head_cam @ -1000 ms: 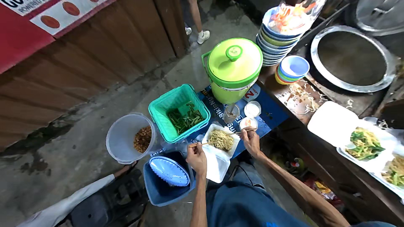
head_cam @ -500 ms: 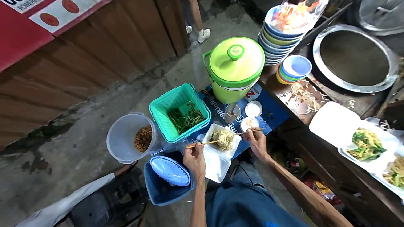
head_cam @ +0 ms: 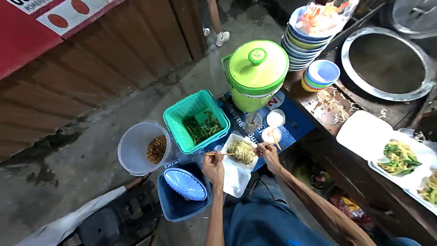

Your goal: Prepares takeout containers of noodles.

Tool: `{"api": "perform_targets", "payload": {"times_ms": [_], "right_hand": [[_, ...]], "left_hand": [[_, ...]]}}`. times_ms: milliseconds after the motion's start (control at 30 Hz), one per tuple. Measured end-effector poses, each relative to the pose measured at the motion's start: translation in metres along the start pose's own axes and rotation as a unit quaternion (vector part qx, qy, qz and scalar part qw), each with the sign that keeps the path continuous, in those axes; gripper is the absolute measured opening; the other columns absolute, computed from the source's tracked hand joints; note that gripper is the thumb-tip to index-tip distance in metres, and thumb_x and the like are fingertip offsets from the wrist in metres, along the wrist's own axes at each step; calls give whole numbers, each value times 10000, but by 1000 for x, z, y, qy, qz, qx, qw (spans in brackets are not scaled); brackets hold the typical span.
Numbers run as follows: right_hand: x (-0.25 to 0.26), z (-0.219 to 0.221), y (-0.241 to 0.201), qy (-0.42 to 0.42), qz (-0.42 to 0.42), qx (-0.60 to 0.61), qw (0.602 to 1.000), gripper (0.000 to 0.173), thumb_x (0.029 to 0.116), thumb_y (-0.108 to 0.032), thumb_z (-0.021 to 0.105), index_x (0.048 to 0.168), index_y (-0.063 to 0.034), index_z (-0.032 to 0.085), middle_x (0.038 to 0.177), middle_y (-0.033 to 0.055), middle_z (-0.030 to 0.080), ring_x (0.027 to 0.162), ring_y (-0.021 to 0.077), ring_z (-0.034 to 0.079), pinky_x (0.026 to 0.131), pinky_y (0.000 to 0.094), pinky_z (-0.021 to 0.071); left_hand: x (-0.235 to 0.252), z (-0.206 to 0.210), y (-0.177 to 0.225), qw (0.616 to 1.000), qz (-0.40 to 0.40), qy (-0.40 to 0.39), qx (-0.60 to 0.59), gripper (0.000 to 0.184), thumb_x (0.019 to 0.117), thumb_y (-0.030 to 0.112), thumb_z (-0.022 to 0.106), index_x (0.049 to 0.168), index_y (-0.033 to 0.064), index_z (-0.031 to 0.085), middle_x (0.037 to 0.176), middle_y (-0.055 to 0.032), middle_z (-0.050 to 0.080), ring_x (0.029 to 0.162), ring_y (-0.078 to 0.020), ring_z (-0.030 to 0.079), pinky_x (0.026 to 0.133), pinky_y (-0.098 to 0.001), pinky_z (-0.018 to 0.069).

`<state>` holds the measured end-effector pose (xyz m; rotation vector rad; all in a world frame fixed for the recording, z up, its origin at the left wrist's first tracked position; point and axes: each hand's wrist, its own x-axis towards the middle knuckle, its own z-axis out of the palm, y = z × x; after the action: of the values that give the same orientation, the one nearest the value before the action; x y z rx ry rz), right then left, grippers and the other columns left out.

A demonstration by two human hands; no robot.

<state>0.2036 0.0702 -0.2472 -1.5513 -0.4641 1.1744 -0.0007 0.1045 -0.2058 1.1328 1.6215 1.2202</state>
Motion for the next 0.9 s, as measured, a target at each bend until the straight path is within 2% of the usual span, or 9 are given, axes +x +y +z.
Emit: {"api": "perform_targets", "payload": {"times_ms": [100,167,233,333,500,633,700,800,900], "right_hand": [[-1,-13,-5,-2,-111,-65,992,162,1050,-64,481,1067,53,592,811,45,713,688,92,693,671,256,597],[4,-24,1,22,-220,-202,954,234,1044,-99,486,1116,86,610,871,96,727,749,122,719,720,294,608],[9,-31,9,26,-271,-295,916,257,1036,-103,508,1145,101,621,895,151,731,778,196,735,749,363,613],[14,-23,24,36,-234,-298,925,264,1035,-105,486,1133,100,619,870,137,726,764,188,724,742,353,603],[20,-10,23,13,-29,-106,994,198,1064,-78,471,1094,80,586,817,85,707,680,111,694,664,272,593],[5,-16,3,-19,-49,-23,998,136,1055,-48,472,1026,29,581,767,36,713,652,94,690,642,252,590],[0,-21,-6,-14,-108,-67,992,144,1048,-66,482,1050,33,586,798,33,713,679,85,690,664,251,593],[3,-33,0,20,-199,-263,944,264,1043,-117,486,1133,97,611,870,113,718,764,140,716,740,310,602],[10,-33,15,19,-141,-337,931,300,1054,-131,454,1182,102,594,887,153,704,793,215,704,780,390,578]], "left_hand": [[-6,-8,12,999,32,10,-8,168,931,-6,686,1054,-108,634,854,-116,732,747,-121,745,725,-285,646],[-4,-6,4,998,60,20,28,165,931,11,695,1040,-103,649,844,-115,731,737,-96,731,719,-260,627],[-1,1,-9,992,78,19,101,160,947,50,691,1027,-88,672,829,-123,723,716,-96,699,702,-260,590],[7,16,-34,986,67,-2,152,158,955,65,680,1025,-77,679,820,-140,719,714,-149,694,704,-319,579],[11,25,-41,998,15,-18,59,146,934,26,686,1022,-89,662,830,-132,725,707,-143,724,702,-313,624],[-1,6,1,1000,-14,-19,0,161,939,6,688,1055,-97,647,851,-118,727,728,-135,736,710,-299,640],[-6,-2,14,1000,-4,-11,-10,156,937,-4,686,1055,-96,642,858,-111,730,743,-126,742,719,-288,645],[-4,-4,3,996,52,0,69,157,937,33,694,1032,-87,661,843,-112,730,737,-102,724,714,-268,617],[2,11,-28,984,43,-58,163,180,953,77,683,1040,-81,676,861,-159,728,759,-198,720,746,-378,600]]}}
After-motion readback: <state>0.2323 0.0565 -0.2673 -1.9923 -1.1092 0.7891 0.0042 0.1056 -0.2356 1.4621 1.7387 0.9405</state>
